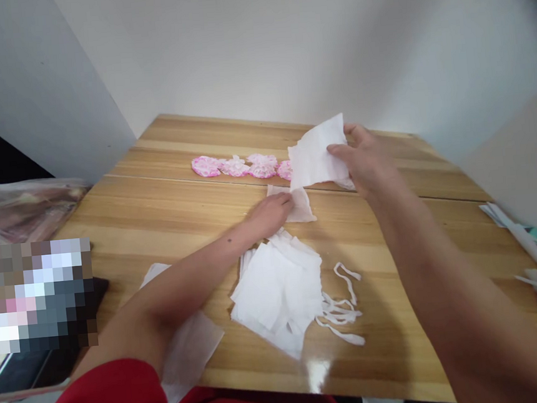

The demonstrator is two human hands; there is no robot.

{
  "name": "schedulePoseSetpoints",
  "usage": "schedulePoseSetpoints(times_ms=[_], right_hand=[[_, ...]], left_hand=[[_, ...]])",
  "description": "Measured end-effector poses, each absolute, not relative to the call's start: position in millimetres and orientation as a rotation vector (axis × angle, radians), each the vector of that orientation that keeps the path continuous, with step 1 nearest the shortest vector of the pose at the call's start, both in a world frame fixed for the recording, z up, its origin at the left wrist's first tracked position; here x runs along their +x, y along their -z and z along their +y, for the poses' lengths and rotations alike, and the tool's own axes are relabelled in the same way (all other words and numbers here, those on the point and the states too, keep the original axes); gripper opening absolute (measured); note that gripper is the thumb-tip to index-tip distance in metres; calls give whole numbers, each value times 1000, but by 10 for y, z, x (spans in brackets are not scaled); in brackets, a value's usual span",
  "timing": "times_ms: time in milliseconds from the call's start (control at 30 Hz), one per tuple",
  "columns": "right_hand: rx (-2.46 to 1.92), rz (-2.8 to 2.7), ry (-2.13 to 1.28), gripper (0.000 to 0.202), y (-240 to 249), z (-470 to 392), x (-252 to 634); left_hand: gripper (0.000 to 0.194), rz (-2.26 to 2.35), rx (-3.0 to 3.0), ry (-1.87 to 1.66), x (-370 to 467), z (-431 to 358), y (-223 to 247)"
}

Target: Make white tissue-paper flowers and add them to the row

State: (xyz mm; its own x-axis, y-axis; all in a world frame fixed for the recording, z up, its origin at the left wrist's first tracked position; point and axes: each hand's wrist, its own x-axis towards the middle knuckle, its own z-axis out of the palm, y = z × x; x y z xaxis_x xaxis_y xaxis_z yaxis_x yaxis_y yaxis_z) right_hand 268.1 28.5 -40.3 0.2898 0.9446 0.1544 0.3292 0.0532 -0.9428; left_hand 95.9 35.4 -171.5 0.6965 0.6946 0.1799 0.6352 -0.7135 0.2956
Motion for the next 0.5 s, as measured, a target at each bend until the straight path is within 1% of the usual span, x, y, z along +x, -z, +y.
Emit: schedulePoseSetpoints(times_ms=[100, 233, 300, 433, 500], right_hand=[[-1493, -1278, -756, 38, 468, 309, 2637], [-1476, -1322, -772, 42, 532, 338, 2564], [-1427, -1336, -800, 43, 547, 343, 2535], [-1320, -1329, -864, 41, 590, 351, 2499], [-1292, -1285, -894, 38, 621, 358, 2471]], left_hand=[[42, 924, 2899, -318, 998, 318, 1662], [51, 976, 2933, -61, 1144, 311, 1526], [60, 1000, 2906, 56, 1243, 361, 1479], [86, 1000, 2801, 321, 1421, 500, 1404], [90, 981, 2786, 342, 1465, 535, 1352]])
